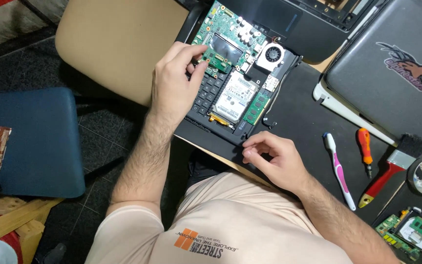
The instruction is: Disassembling, cleaning, and reassembling various laptop components including the hard drive and motherboard.
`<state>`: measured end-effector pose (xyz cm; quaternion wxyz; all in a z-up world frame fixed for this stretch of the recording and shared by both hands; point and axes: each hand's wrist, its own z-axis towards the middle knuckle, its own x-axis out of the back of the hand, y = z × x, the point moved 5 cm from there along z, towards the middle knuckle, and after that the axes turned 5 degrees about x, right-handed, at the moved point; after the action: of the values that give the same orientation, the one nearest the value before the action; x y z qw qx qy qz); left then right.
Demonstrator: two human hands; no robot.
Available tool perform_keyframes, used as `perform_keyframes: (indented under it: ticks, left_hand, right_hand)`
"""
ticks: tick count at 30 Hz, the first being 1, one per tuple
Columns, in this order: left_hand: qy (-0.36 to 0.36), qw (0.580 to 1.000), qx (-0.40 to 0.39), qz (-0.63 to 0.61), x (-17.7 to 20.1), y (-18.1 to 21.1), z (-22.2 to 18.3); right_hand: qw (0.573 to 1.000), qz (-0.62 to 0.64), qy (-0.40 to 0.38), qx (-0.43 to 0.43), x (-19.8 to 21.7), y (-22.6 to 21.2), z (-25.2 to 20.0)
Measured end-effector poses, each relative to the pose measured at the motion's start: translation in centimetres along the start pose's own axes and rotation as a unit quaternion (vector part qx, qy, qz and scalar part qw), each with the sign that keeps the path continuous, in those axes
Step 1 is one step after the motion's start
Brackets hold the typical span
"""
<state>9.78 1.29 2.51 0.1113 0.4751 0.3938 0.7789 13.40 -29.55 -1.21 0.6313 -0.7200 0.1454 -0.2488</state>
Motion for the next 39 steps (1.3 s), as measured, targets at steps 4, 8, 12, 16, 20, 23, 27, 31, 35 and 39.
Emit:
perform_keyframes:
  ticks: [4, 8, 12, 16, 20, 23, 27, 31, 35, 39]
  left_hand:
    - [0.032, 0.995, -0.059, 0.074, -0.2, 0.5, -0.8]
    - [0.055, 0.988, -0.092, 0.11, -0.1, 2.0, -2.5]
    - [0.03, 0.979, -0.122, 0.16, -1.8, 3.0, -5.9]
    - [0.013, 0.976, -0.127, 0.177, -3.4, 5.3, -8.0]
    - [0.002, 0.977, -0.14, 0.158, -4.5, 6.5, -8.8]
    - [0.004, 0.976, -0.139, 0.165, -4.5, 6.5, -8.7]
    - [0.006, 0.977, -0.132, 0.166, -4.1, 6.3, -8.7]
    - [-0.005, 0.981, -0.124, 0.151, -4.2, 6.5, -8.9]
    - [-0.016, 0.979, -0.107, 0.171, -4.4, 6.4, -8.9]
    - [-0.038, 0.983, -0.081, 0.16, -4.1, 7.2, -8.4]
  right_hand:
    - [1.0, -0.003, -0.006, 0.0, 0.1, -0.3, 0.1]
    - [0.999, 0.03, 0.009, 0.026, 0.2, 0.4, -0.1]
    - [0.994, -0.05, 0.058, 0.078, 1.1, -0.2, -0.1]
    - [0.93, -0.28, 0.12, 0.207, 2.0, -3.2, 0.9]
    - [0.881, -0.397, 0.136, 0.217, 2.9, -4.0, 2.2]
    - [0.878, -0.429, 0.12, 0.177, 2.9, -3.2, 2.8]
    - [0.873, -0.447, 0.117, 0.158, 2.6, -3.1, 3.0]
    - [0.878, -0.44, 0.117, 0.146, 2.8, -2.6, 3.3]
    - [0.885, -0.429, 0.115, 0.14, 3.0, -1.7, 3.4]
    - [0.883, -0.428, 0.12, 0.148, 2.9, -1.5, 3.5]
